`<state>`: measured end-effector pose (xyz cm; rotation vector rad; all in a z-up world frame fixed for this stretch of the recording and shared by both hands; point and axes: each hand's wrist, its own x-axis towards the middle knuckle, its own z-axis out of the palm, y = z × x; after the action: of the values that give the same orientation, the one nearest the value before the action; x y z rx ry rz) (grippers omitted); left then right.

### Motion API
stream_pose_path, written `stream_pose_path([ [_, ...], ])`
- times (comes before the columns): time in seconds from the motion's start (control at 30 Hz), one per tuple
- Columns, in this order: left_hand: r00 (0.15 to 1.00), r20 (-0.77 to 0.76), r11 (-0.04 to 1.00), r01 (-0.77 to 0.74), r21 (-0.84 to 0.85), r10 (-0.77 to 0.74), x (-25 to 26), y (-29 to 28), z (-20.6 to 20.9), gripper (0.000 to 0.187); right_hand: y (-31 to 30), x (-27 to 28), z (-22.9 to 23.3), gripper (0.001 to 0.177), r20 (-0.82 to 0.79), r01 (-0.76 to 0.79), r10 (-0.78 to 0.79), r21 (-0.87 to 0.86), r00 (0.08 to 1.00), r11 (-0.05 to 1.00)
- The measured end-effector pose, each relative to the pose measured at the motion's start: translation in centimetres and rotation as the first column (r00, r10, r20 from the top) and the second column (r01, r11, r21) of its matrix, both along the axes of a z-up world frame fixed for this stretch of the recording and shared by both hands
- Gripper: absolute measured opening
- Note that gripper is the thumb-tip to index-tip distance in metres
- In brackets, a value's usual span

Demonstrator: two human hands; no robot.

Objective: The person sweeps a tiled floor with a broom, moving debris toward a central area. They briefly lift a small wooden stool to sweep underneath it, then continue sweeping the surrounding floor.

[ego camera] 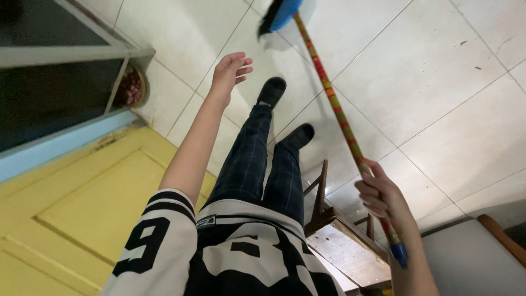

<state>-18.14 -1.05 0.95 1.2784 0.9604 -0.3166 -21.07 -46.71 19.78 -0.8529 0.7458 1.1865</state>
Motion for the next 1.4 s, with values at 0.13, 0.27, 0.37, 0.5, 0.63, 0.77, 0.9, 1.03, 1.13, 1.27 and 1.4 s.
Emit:
stream_pose_path([
  [0.13, 0.998, -0.062, 0.999, -0.032, -0.001, 0.032, -5.0, -0.8, -0.4, 0.032, 5.5, -1.2, -7.5, 0.036, -0.063, -0.147, 0.158, 0.154, 0.985, 0.977],
  [0.27, 0.997, -0.039, 0.997, -0.069, 0.027, 0.07, -8.1, -0.5, -0.9, 0.031, 12.0, -3.7, -14.9, 0.032, -0.207, -0.174, 0.237, 0.284, 0.949, 0.943],
  [0.37, 0.995, -0.076, 0.998, -0.062, 0.033, 0.064, -8.8, -0.5, -0.8, 0.031, 13.7, -6.2, -17.5, 0.036, -0.083, -0.458, 0.47, 0.134, 0.878, 0.879],
  [0.5, 0.996, -0.089, 0.999, -0.017, 0.039, 0.02, -9.1, -1.1, -0.2, 0.031, 4.9, -7.1, -14.0, 0.04, -0.069, -0.727, 0.741, -0.276, 0.668, 0.629],
  [0.63, 0.996, -0.09, 1.0, -0.026, 0.017, 0.027, -8.2, -2.1, 0.0, 0.032, -7.3, -3.1, -7.1, 0.045, -0.196, -0.635, 0.629, -0.473, 0.752, 0.611],
  [0.77, 0.997, -0.074, 1.0, -0.023, -0.011, 0.022, -6.9, -4.2, 0.3, 0.032, -9.9, 1.5, -4.0, 0.044, -0.145, -0.46, 0.517, -0.692, 0.843, 0.556],
  [0.9, 0.997, -0.074, 1.0, -0.002, -0.025, 0.0, -5.1, -5.2, 1.1, 0.032, -6.9, 3.7, -1.9, 0.044, 0.005, -0.331, 0.533, -0.779, 0.846, 0.532],
  [1.03, 0.998, -0.057, 1.0, 0.026, -0.002, -0.026, -2.6, -3.7, 1.7, 0.032, -2.9, 2.7, 1.6, 0.041, 0.106, -0.244, 0.433, -0.695, 0.895, 0.676],
  [1.13, 1.0, -0.027, 1.0, 0.016, 0.003, -0.016, -0.2, -1.2, 1.4, 0.033, 0.3, 3.3, 2.9, 0.04, 0.097, -0.249, 0.338, -0.497, 0.936, 0.831],
  [1.27, 1.0, 0.001, 1.0, 0.01, 0.003, -0.01, 3.9, 2.1, 0.1, 0.033, 8.0, 5.4, -1.4, 0.036, 0.002, -0.322, 0.328, -0.184, 0.945, 0.929],
  [1.4, 0.998, 0.014, 0.999, 0.053, -0.011, -0.053, 8.2, 4.9, -1.1, 0.035, 20.0, 8.7, -9.9, 0.048, 0.101, -0.535, 0.559, -0.193, 0.823, 0.822],
])
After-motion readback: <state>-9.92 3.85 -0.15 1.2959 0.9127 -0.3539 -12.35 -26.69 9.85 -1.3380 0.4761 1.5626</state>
